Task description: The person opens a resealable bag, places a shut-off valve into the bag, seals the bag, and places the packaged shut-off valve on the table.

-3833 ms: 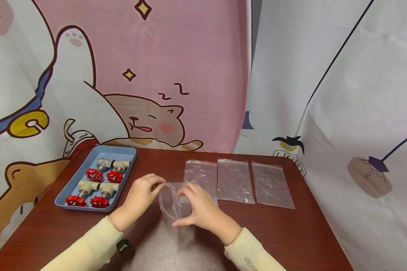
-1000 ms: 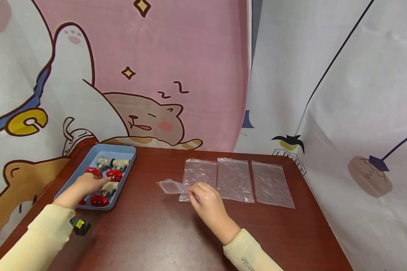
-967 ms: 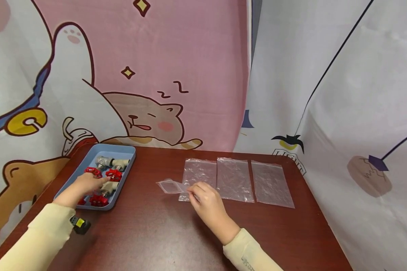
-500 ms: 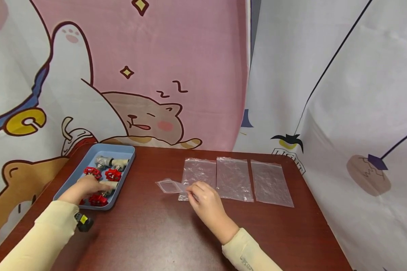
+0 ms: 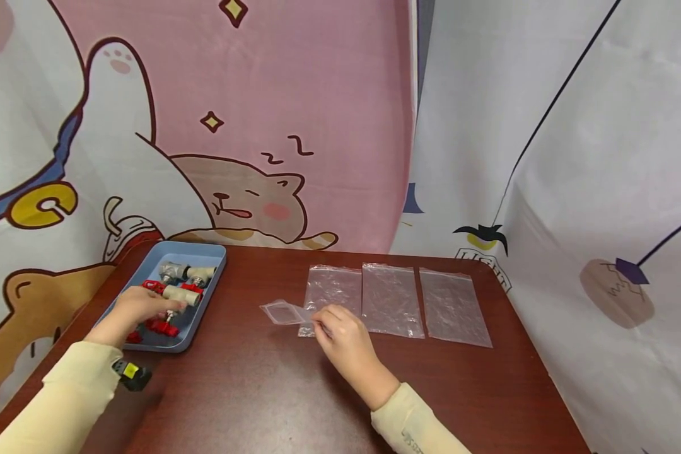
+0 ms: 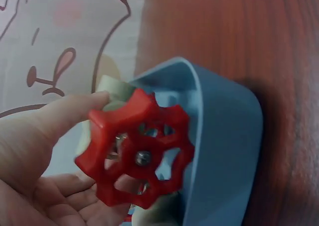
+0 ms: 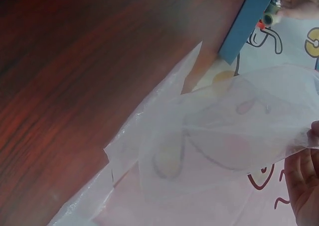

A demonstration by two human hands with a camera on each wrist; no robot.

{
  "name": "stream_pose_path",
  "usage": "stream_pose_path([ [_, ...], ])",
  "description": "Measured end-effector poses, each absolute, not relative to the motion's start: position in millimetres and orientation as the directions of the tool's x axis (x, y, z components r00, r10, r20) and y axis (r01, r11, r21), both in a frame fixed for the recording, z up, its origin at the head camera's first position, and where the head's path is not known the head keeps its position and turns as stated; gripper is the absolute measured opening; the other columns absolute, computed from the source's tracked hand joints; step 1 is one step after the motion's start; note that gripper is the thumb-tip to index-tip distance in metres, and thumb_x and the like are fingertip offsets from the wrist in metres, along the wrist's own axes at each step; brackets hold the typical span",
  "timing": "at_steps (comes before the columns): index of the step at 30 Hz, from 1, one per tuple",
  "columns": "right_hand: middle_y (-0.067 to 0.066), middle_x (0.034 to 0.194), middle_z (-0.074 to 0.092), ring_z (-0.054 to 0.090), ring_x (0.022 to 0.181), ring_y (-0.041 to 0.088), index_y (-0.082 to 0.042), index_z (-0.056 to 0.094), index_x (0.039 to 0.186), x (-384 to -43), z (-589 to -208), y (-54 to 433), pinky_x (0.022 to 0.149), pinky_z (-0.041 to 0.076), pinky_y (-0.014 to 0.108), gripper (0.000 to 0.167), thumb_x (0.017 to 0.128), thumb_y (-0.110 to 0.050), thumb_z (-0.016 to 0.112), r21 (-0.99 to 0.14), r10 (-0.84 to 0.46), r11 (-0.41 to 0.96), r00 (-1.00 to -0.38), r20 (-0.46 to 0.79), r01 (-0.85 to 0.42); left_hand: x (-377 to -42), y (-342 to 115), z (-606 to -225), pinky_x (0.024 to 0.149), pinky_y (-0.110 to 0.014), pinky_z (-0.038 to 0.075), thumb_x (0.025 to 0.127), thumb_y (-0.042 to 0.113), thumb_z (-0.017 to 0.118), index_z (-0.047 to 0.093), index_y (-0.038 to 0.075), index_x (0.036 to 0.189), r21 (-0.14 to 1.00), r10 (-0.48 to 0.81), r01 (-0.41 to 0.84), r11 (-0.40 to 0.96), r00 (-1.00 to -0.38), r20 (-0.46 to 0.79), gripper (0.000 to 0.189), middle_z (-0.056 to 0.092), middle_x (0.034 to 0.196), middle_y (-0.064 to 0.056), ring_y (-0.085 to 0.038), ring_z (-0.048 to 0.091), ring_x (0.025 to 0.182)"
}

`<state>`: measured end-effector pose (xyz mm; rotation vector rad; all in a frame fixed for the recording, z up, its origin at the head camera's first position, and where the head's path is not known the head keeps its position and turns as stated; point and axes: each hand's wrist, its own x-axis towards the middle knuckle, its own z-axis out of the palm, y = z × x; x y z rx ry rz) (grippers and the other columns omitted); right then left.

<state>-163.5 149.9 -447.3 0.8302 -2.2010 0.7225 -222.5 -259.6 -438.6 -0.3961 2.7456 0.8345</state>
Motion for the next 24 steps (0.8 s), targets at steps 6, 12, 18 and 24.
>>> stream_pose_path([
  [6,-0.005,0.083,0.066,0.063,0.079,0.012,-0.012,0.071,0.086,-162,-445,150,0.07,0.051,0.027,0.016,0.074,-0.001,0.072,-0.259,-0.341,0.66,-0.588,0.733,-0.705,-221,-254,-432,0.067,-0.031,0.045,0.07,0.06,0.073,0.058,-0.006,0.11,0.686,-0.193,-0.382,0.619,-0.921,-0.338,0.079,0.063,0.092,-0.011,-0.022,0.056,0.085],
  [12,-0.005,0.083,0.066,0.063,0.078,0.012,-0.012,0.071,0.086,-162,-446,151,0.07,0.051,0.027,0.016,0.074,-0.001,0.073,-0.26,-0.342,0.66,-0.59,0.731,-0.705,-221,-244,-422,0.101,-0.048,0.037,0.075,0.061,0.068,0.027,-0.005,0.144,0.81,-0.146,-0.431,0.398,-0.901,-0.408,0.104,0.042,0.136,-0.022,-0.016,0.053,0.102],
  [18,-0.005,0.082,0.066,0.063,0.078,0.012,-0.012,0.07,0.086,-162,-446,152,0.07,0.051,0.027,0.015,0.075,-0.002,0.073,-0.267,-0.34,0.659,-0.596,0.727,-0.703,-219,-234,-412,0.104,-0.041,0.036,0.081,0.055,0.065,0.009,-0.001,0.15,0.874,-0.097,-0.423,0.238,-0.906,-0.412,0.105,0.039,0.142,-0.015,0.003,0.052,0.081],
  [24,-0.005,0.083,0.066,0.063,0.078,0.012,-0.011,0.071,0.086,-162,-447,152,0.069,0.051,0.026,0.005,0.082,-0.009,0.07,-0.278,-0.337,0.652,-0.599,0.727,-0.705,-216,-219,-406,0.075,-0.018,0.045,0.083,0.044,0.069,0.035,0.0,0.14,0.925,-0.076,-0.347,0.153,-0.938,-0.339,0.08,0.048,0.109,0.005,-0.002,0.049,0.086],
])
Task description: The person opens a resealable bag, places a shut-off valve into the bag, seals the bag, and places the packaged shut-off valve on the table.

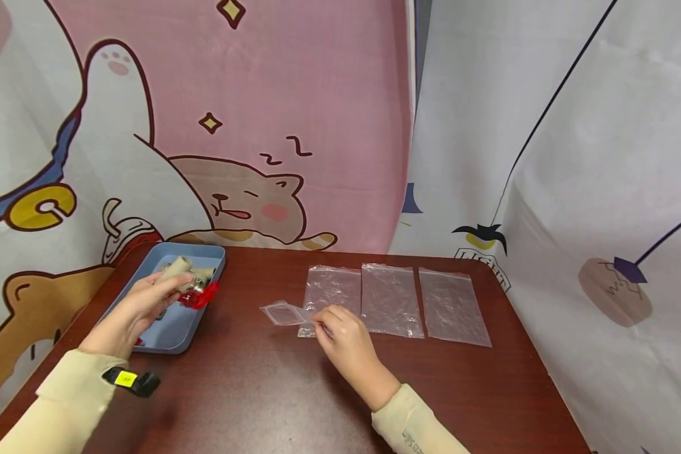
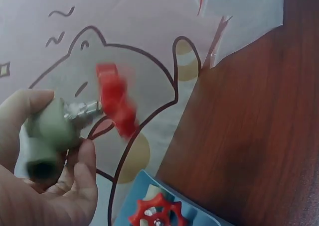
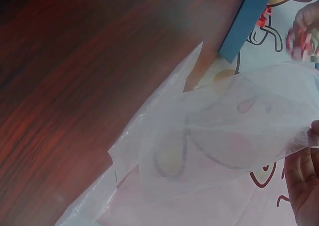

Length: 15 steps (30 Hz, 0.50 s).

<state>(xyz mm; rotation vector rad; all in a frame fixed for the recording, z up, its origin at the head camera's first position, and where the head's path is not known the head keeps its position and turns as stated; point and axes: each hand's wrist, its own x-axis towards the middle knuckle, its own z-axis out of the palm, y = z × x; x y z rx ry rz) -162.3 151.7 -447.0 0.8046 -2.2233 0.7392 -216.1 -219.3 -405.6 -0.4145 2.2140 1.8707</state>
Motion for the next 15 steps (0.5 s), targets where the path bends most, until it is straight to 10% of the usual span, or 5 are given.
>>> stream_pose_path([
  [6,-0.006,0.082,0.066,0.062,0.077,0.011,-0.012,0.071,0.086,-163,-448,151,0.069,0.05,0.025,0.004,0.085,-0.011,0.067,-0.289,-0.331,0.647,-0.602,0.727,-0.705,-212,-210,-405,0.078,-0.025,0.043,0.078,0.051,0.071,0.053,0.005,0.122,0.921,-0.103,-0.314,0.229,-0.949,-0.298,0.066,0.053,0.099,0.008,-0.01,0.049,0.091],
  [15,-0.005,0.08,0.065,0.06,0.074,0.008,-0.013,0.07,0.085,-164,-447,150,0.066,0.049,0.022,0.009,0.08,-0.006,0.07,-0.299,-0.32,0.651,-0.609,0.726,-0.698,-208,-198,-409,0.082,-0.025,0.053,0.082,0.039,0.072,0.048,0.0,0.133,0.956,-0.015,-0.259,0.136,-0.966,-0.259,0.07,0.057,0.097,0.01,-0.002,0.06,0.082],
])
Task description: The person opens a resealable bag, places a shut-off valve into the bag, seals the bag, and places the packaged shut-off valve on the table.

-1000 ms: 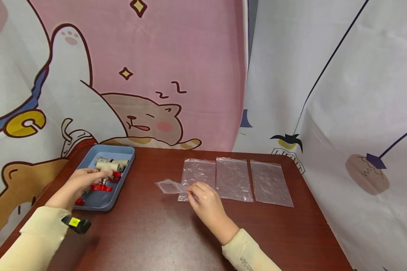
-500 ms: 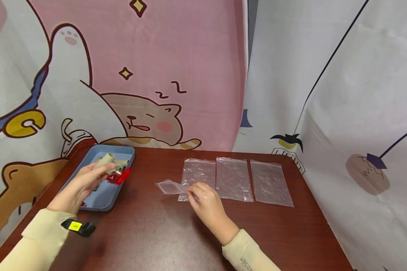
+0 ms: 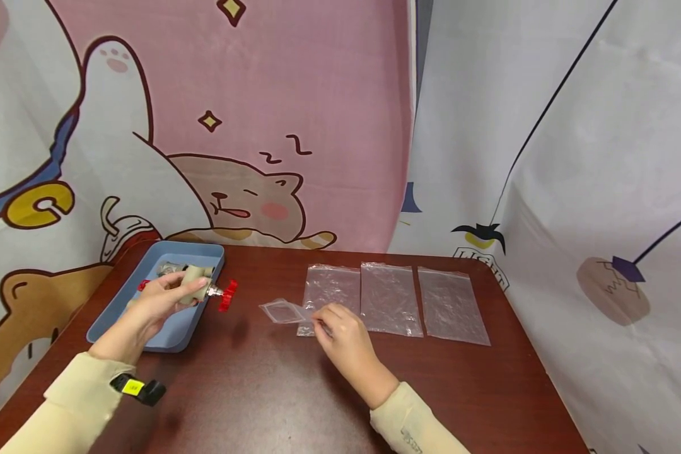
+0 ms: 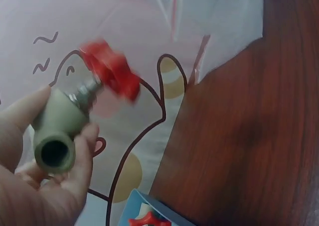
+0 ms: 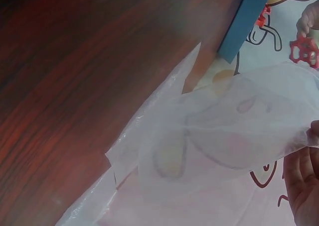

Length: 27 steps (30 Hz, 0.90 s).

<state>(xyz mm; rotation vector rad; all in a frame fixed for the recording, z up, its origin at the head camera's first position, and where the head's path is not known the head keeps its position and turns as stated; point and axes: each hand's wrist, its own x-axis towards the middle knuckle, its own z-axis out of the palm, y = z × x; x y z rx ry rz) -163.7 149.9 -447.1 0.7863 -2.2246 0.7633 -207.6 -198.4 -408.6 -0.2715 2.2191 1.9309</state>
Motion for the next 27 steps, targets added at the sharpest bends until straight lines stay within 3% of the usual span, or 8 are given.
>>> stream_pose_path([
  [12,-0.006,0.08,0.065,0.058,0.072,0.005,-0.012,0.071,0.085,-166,-442,147,0.064,0.047,0.017,0.006,0.085,-0.009,0.066,-0.343,-0.295,0.642,-0.634,0.715,-0.686,-200,-182,-409,0.076,-0.015,0.05,0.083,0.024,0.073,0.05,-0.001,0.127,0.979,0.01,0.032,0.2,-0.999,0.031,0.056,0.06,0.099,0.012,0.0,0.059,0.087],
  [20,-0.003,0.081,0.067,0.06,0.071,0.006,-0.009,0.072,0.086,-167,-437,145,0.063,0.048,0.016,0.005,0.084,-0.008,0.067,-0.375,-0.276,0.631,-0.648,0.71,-0.68,-188,-154,-397,0.069,-0.016,0.052,0.072,0.007,0.081,0.061,0.001,0.109,0.911,-0.001,0.342,0.229,-0.936,0.352,0.042,0.066,0.091,0.02,0.001,0.063,0.083],
  [23,-0.003,0.081,0.067,0.06,0.071,0.006,-0.009,0.072,0.086,-167,-436,143,0.063,0.048,0.016,0.005,0.084,-0.007,0.068,-0.379,-0.265,0.626,-0.643,0.718,-0.681,-184,-141,-395,0.069,-0.017,0.052,0.069,0.0,0.081,0.063,0.001,0.105,0.884,-0.002,0.425,0.197,-0.901,0.433,0.041,0.069,0.093,0.012,0.0,0.064,0.081],
  [27,-0.004,0.079,0.067,0.059,0.069,0.005,-0.008,0.072,0.084,-168,-434,140,0.06,0.049,0.019,0.005,0.082,-0.005,0.069,-0.4,-0.236,0.624,-0.651,0.722,-0.671,-175,-127,-387,0.071,-0.015,0.052,0.064,-0.009,0.081,0.061,-0.005,0.1,0.844,-0.016,0.511,0.165,-0.854,0.52,0.042,0.068,0.097,-0.012,0.001,0.063,0.084],
])
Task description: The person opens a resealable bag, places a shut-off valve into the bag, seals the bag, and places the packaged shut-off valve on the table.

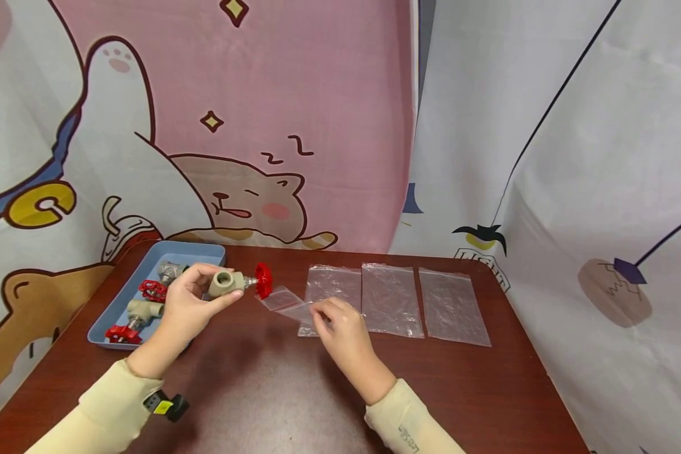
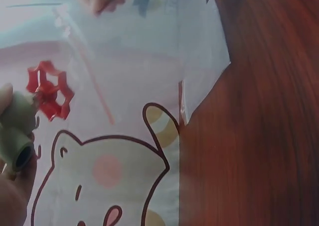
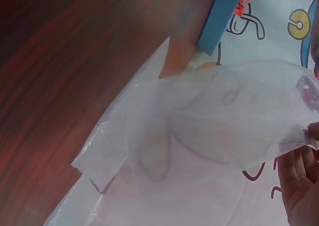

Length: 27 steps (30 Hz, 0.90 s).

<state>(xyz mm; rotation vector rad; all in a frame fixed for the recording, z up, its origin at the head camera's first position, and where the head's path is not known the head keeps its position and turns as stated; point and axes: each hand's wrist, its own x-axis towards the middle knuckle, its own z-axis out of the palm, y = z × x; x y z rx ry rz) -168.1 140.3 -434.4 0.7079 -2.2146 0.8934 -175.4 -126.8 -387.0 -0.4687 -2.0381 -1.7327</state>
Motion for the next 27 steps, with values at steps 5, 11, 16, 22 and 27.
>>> stream_pose_path([
  [5,-0.003,0.074,0.066,0.058,0.066,0.006,-0.007,0.071,0.081,-168,-432,137,0.056,0.05,0.022,0.009,0.077,0.001,0.072,-0.441,-0.183,0.613,-0.661,0.728,-0.655,-163,-112,-376,0.072,-0.014,0.051,0.062,-0.013,0.08,0.058,-0.009,0.096,0.809,-0.038,0.563,0.168,-0.817,0.576,0.041,0.062,0.098,-0.025,0.001,0.061,0.086],
  [11,-0.001,0.073,0.066,0.058,0.065,0.006,-0.004,0.071,0.079,-168,-430,134,0.057,0.051,0.023,0.008,0.077,0.003,0.071,-0.473,-0.152,0.584,-0.661,0.734,-0.66,-155,-100,-372,0.075,-0.014,0.051,0.059,-0.011,0.083,0.059,-0.007,0.093,0.756,-0.023,0.608,0.243,-0.775,0.631,0.042,0.062,0.096,-0.021,-0.006,0.06,0.089],
  [16,-0.001,0.073,0.067,0.059,0.065,0.006,-0.005,0.072,0.08,-168,-428,132,0.058,0.051,0.022,0.008,0.077,0.002,0.071,-0.484,-0.144,0.565,-0.658,0.739,-0.668,-157,-97,-376,0.078,-0.014,0.051,0.058,-0.011,0.084,0.059,-0.007,0.092,0.727,0.032,0.636,0.26,-0.758,0.651,0.043,0.063,0.096,-0.021,-0.013,0.06,0.09],
  [22,-0.001,0.075,0.068,0.06,0.066,0.006,-0.007,0.072,0.08,-168,-427,130,0.06,0.05,0.018,0.009,0.076,0.001,0.072,-0.477,-0.149,0.575,-0.659,0.737,-0.664,-168,-102,-393,0.077,-0.016,0.05,0.061,0.0,0.086,0.065,0.004,0.098,0.733,0.124,0.617,0.287,-0.783,0.61,0.043,0.064,0.099,-0.008,-0.009,0.059,0.092],
  [27,-0.002,0.077,0.068,0.06,0.068,0.006,-0.008,0.073,0.081,-169,-426,130,0.062,0.049,0.015,0.01,0.076,0.001,0.073,-0.45,-0.17,0.61,-0.663,0.729,-0.652,-177,-105,-402,0.079,-0.017,0.049,0.063,0.01,0.087,0.067,0.013,0.1,0.681,0.211,0.67,0.295,-0.741,0.638,0.043,0.065,0.101,-0.003,-0.011,0.059,0.094],
])
